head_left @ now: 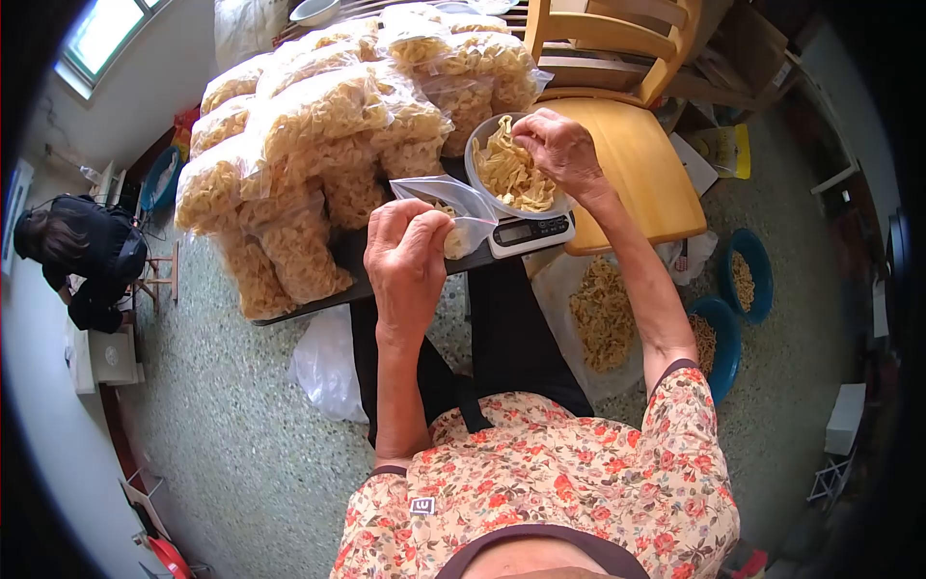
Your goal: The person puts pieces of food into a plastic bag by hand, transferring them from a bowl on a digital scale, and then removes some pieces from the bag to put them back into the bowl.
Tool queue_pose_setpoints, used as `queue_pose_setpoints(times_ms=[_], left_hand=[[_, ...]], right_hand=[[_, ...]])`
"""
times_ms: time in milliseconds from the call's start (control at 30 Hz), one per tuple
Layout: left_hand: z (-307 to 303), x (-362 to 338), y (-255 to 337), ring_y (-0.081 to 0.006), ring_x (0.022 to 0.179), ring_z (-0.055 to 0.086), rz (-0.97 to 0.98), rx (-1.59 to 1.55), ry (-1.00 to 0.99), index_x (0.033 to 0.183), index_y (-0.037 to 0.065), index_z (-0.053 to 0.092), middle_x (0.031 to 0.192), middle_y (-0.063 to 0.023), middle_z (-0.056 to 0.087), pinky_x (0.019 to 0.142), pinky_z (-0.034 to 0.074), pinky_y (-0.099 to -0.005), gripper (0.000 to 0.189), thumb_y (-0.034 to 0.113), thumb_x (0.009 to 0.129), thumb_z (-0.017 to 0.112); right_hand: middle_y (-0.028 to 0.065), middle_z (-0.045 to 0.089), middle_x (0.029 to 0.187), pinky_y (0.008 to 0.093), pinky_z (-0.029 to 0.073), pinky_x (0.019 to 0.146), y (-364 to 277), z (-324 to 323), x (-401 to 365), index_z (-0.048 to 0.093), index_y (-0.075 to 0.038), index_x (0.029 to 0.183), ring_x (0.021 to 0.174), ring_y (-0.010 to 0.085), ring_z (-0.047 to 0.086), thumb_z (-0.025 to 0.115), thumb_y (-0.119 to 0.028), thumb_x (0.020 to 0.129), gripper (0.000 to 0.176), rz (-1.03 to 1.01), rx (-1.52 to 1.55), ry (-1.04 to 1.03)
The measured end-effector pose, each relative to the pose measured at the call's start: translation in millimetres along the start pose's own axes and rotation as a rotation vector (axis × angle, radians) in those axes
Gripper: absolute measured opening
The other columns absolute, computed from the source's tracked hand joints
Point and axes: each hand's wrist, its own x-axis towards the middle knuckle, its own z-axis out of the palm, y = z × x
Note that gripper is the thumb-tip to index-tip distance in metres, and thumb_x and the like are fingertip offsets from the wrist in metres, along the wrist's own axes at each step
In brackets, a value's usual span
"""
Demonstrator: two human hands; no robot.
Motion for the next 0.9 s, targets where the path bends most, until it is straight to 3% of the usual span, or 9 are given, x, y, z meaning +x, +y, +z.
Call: queue_pose_setpoints(times_ms=[200, 433, 500, 567, 700, 733, 900], left_hand=[[-0.7, -1.1, 3.0, -0.0290, 0.092, 0.064, -0.029, 0.003, 0.007, 0.091, 0.007, 0.074, 0.095, -0.0073, 0.066, 0.079, 0.054, -0.0407, 0.018, -0.001, 0.078, 0.082], [-3.7, -0.2, 5.2, -0.0271, 0.091, 0.066, 0.021, 0.027, 0.009, 0.095, 0.004, 0.076, 0.097, -0.0094, 0.069, 0.075, 0.054, -0.0380, 0.020, -0.006, 0.079, 0.082], [-5.6, -1.3, 5.2, -0.0269, 0.091, 0.066, 0.008, 0.021, 0.002, 0.095, 0.004, 0.076, 0.097, -0.0094, 0.069, 0.075, 0.054, -0.0377, 0.019, -0.006, 0.079, 0.082], [-4.9, -2.0, 3.7, -0.0284, 0.091, 0.064, -0.033, 0.006, 0.009, 0.090, 0.005, 0.074, 0.096, -0.0075, 0.067, 0.079, 0.054, -0.0400, 0.017, -0.002, 0.077, 0.083], [-1.1, -4.1, -0.6, -0.0279, 0.089, 0.064, -0.080, -0.054, 0.015, 0.092, 0.005, 0.075, 0.095, -0.0085, 0.067, 0.078, 0.054, -0.0397, 0.017, -0.003, 0.079, 0.082], [-0.2, -2.9, -1.3, -0.0282, 0.089, 0.065, -0.070, -0.060, 0.018, 0.092, 0.005, 0.075, 0.095, -0.0090, 0.067, 0.077, 0.054, -0.0396, 0.015, -0.002, 0.080, 0.081], [6.3, 2.9, -10.5, -0.0241, 0.085, 0.068, -0.051, -0.041, -0.027, 0.093, 0.003, 0.075, 0.095, -0.0091, 0.068, 0.073, 0.054, -0.0355, 0.014, -0.005, 0.083, 0.080]], right_hand=[[0.0099, 0.075, 0.096, 0.0376, 0.059, 0.072, -6.7, -10.1, -3.4, 0.077, -0.006, 0.098, 0.083, 0.0305, 0.074, 0.082, -0.012, 0.088, 0.013, -0.096, 0.017, 0.337], [0.0127, 0.074, 0.093, 0.0379, 0.058, 0.070, -10.9, -5.7, -6.5, 0.076, -0.004, 0.097, 0.081, 0.0324, 0.073, 0.081, -0.008, 0.088, 0.011, -0.041, 0.150, 0.422], [0.0131, 0.074, 0.093, 0.0376, 0.057, 0.071, -9.2, -6.5, -5.2, 0.076, -0.004, 0.097, 0.082, 0.0321, 0.073, 0.081, -0.006, 0.088, 0.011, -0.055, 0.106, 0.411], [0.0136, 0.074, 0.092, 0.0374, 0.057, 0.073, -4.4, -5.9, -8.6, 0.076, -0.003, 0.097, 0.083, 0.0317, 0.073, 0.081, -0.006, 0.087, 0.011, -0.118, 0.083, 0.242], [0.0131, 0.075, 0.094, 0.0346, 0.058, 0.075, -10.2, -3.5, -9.7, 0.076, -0.002, 0.100, 0.083, 0.0285, 0.073, 0.080, -0.004, 0.088, 0.013, 0.041, 0.240, 0.308], [0.0112, 0.077, 0.092, 0.0322, 0.059, 0.076, -12.8, -4.8, -10.9, 0.076, -0.001, 0.101, 0.082, 0.0220, 0.075, 0.079, -0.005, 0.090, 0.012, 0.081, 0.262, 0.293], [0.0078, 0.079, 0.089, 0.0282, 0.058, 0.075, -46.9, -21.6, -14.0, 0.076, 0.000, 0.102, 0.082, 0.0122, 0.074, 0.080, -0.010, 0.095, 0.012, 0.221, 0.410, 0.291]])
